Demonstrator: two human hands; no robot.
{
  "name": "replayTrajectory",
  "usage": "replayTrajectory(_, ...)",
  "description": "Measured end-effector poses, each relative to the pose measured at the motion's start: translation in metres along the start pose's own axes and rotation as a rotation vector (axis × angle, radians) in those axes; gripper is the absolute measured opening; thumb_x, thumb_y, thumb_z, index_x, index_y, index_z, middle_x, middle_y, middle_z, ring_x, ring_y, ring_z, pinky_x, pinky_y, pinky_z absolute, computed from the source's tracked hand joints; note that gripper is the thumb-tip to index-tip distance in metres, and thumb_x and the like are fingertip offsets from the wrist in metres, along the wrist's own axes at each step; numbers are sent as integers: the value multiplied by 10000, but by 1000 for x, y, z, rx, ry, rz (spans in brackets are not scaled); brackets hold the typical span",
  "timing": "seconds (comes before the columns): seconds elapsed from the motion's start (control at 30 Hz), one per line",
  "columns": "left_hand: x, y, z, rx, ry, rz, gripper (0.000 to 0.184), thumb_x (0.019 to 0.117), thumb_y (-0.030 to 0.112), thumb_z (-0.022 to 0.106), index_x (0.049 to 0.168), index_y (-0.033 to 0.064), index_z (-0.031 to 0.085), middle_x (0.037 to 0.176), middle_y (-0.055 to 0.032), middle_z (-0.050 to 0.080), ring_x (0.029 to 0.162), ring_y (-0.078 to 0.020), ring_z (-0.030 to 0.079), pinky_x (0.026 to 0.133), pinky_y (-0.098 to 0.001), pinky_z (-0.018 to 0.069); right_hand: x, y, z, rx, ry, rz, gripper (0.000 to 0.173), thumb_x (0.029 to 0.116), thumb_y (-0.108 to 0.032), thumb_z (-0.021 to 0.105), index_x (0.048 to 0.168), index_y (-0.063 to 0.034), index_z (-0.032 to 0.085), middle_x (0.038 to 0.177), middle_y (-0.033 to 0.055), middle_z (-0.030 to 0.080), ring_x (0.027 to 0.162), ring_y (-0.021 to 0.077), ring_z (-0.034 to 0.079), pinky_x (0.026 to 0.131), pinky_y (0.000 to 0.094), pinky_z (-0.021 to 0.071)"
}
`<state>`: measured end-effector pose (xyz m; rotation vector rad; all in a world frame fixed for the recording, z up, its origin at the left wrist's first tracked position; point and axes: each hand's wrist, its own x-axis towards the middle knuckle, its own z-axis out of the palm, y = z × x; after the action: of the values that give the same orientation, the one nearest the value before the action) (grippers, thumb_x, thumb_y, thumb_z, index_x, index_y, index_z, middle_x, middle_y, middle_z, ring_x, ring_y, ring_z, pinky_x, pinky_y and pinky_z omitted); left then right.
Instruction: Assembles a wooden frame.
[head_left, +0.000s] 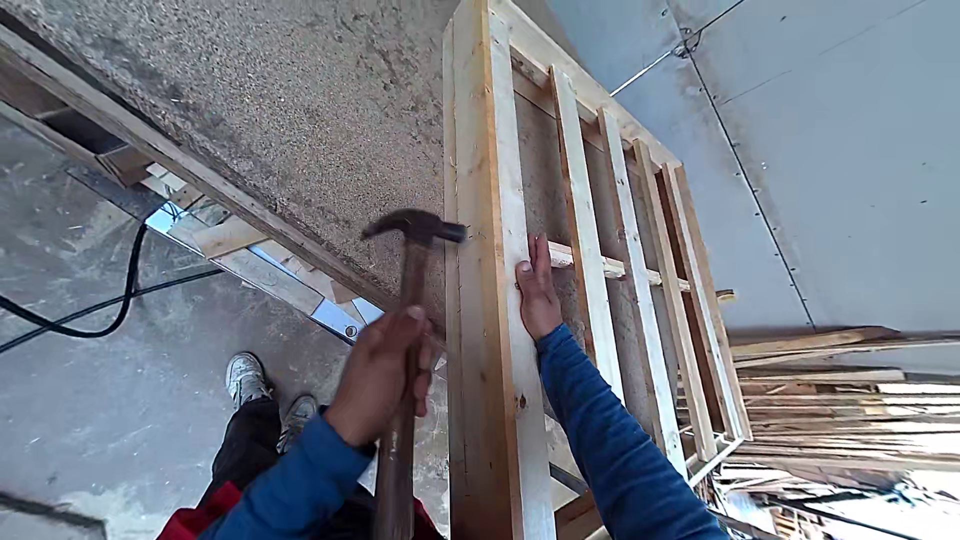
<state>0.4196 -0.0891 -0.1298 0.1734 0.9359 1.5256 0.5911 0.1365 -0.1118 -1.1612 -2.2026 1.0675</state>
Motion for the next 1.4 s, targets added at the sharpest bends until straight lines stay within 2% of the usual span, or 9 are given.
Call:
replayTrajectory(0.13,20,30,-2,-123,427,539,339,1130,354,237,1059,133,485,641,16,551,419,-166,567,418,-401,590,3,2,1,10,6,-2,750,1077,-389,372,1655,-76,10,1722,93,152,1574,143,183,1281,347,218)
replayTrajectory(0.33,22,-12,13,19,40,-140,379,1126,369,346,1136,47,546,665,-64,560,472,-174,572,450,-346,564,3,3,-5,7,10,5,741,1079,-377,385,1657,-80,29,1716,97,177,1568,147,207,1281,351,223)
replayTrajectory(0.5,23,-2,8,-148,409,395,388,1122,446,244,1053,152,487,630,8,538,415,-174,558,424,-403,584,4,7,-4,16,14,10,739,1074,-374,388,1656,-81,40,1714,96,182,1561,143,226,1269,347,252)
replayTrajectory(0.7,10,-21,10,140,3,-157,407,1122,408,343,1139,51,537,672,-57,539,426,-166,524,381,-347,529,10,10,-8,-16,64,23,720,1076,-361,414,1654,-89,82,1699,92,233,1532,132,294,1214,324,343)
replayTrajectory(0.8,-35,-35,-30,186,-21,47,376,1106,412,365,1119,78,539,671,-84,556,422,-220,552,398,-407,567,-6,22,-15,20,215,-31,725,1057,-334,484,1619,-6,166,1655,172,293,1520,195,326,1242,366,316)
replayTrajectory(0.93,-93,-39,-66,85,123,196,371,1090,410,380,1108,106,591,645,-51,526,394,-185,511,367,-378,538,-93,16,-35,213,86,172,711,1080,-479,416,1642,-116,177,1644,47,369,1486,155,394,1214,414,385)
replayTrajectory(1.1,-91,-48,-24,-88,488,603,372,1113,409,192,1084,189,490,656,51,547,433,-152,563,410,-371,576,-153,-8,-11,118,85,430,600,1100,-471,275,1624,-177,286,1582,42,451,1381,100,496,1149,342,417)
replayTrajectory(1.27,-78,-144,16,47,31,-5,325,1107,276,355,1098,15,548,623,-43,588,471,-181,611,462,-366,588,-151,-6,-13,-16,84,372,626,1105,-470,269,1634,-135,250,1645,73,361,1459,124,411,1206,358,341)
replayTrajectory(1.4,-114,-112,-3,-120,158,346,356,1107,345,323,1101,72,551,641,-45,552,442,-205,573,444,-400,587,-151,-3,-15,-61,73,348,658,1099,-491,258,1649,-134,202,1701,76,239,1529,160,304,1246,400,265)
